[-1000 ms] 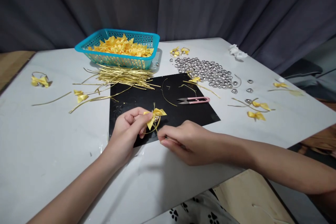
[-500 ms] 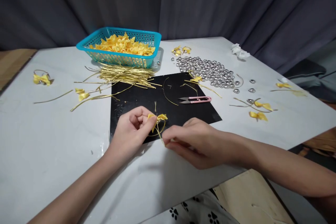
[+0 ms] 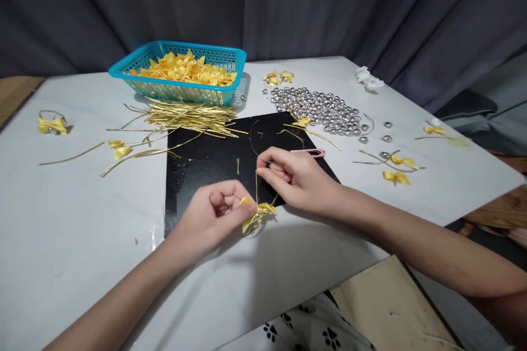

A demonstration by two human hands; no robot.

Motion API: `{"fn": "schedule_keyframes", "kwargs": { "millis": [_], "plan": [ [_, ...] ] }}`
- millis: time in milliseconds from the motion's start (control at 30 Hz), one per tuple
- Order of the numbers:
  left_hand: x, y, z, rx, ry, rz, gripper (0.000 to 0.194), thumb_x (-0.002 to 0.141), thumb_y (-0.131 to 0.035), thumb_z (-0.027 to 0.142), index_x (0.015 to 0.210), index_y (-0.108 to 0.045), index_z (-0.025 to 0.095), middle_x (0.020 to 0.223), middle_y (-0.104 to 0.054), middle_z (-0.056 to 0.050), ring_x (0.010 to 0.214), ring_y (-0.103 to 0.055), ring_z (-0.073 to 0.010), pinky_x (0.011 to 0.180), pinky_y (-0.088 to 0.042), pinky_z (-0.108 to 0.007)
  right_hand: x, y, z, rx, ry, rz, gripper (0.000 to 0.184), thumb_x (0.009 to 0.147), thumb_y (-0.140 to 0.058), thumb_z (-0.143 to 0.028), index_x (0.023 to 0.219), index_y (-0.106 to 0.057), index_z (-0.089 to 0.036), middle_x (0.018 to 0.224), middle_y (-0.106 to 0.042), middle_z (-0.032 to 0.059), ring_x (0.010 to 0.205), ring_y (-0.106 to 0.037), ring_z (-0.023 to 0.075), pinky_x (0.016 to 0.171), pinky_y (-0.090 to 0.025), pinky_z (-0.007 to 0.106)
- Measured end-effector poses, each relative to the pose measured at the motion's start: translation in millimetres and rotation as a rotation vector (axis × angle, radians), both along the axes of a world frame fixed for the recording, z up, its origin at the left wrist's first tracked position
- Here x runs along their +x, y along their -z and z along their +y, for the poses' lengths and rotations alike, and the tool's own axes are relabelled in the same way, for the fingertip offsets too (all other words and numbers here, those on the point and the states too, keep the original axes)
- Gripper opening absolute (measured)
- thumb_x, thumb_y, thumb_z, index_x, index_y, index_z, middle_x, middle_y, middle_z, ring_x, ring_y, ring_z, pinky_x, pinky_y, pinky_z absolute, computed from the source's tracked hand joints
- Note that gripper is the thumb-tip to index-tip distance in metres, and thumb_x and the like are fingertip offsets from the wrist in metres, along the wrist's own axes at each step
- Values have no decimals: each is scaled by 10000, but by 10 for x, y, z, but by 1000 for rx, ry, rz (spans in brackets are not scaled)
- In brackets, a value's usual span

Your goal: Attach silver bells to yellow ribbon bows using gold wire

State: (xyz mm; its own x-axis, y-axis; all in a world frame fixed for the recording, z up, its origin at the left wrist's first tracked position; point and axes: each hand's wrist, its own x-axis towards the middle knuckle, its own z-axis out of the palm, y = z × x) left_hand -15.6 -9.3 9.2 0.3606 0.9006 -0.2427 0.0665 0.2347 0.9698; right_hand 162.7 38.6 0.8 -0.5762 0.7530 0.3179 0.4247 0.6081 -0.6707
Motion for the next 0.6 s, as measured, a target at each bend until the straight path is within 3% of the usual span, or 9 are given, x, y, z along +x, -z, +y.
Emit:
{"fn": "schedule_keyframes", "kwargs": {
  "millis": [100,300,467,600],
  "plan": [
    [-18,42,33,-35,-103,-82,227,712,-618,253,528,-519,165,403,-390,72,377,-271,-44,379,-195,-172,10,-49,-14,30,30,2,89,852,-478,-166,782,-495,-114,481,-249,-99,427,-206,13,450,-213,160],
    [-29,96,116,-123,-361,-240,216,687,-630,220,524,-504,157,405,-324,88,386,-243,-38,364,-198,-150,0,-315,-277,12,65,97,62,866,-451,-162,808,-471,-150,509,-194,-92,437,-178,28,451,-227,166],
    [-33,107,123,-118,-388,-254,208,704,-631,218,545,-516,151,418,-328,86,404,-251,-40,378,-218,-144,-12,-275,-409,-15,-166,31,61,880,-433,-194,832,-450,-160,488,-276,-91,417,-211,28,434,-221,153],
    [-19,92,118,-117,-390,-250,246,703,-632,208,513,-487,152,412,-340,85,400,-259,-38,381,-220,-146,-56,-144,-389,-117,-286,-207,111,880,-361,-198,828,-454,-165,507,-331,-74,426,-216,40,454,-200,166]
  ]
}}
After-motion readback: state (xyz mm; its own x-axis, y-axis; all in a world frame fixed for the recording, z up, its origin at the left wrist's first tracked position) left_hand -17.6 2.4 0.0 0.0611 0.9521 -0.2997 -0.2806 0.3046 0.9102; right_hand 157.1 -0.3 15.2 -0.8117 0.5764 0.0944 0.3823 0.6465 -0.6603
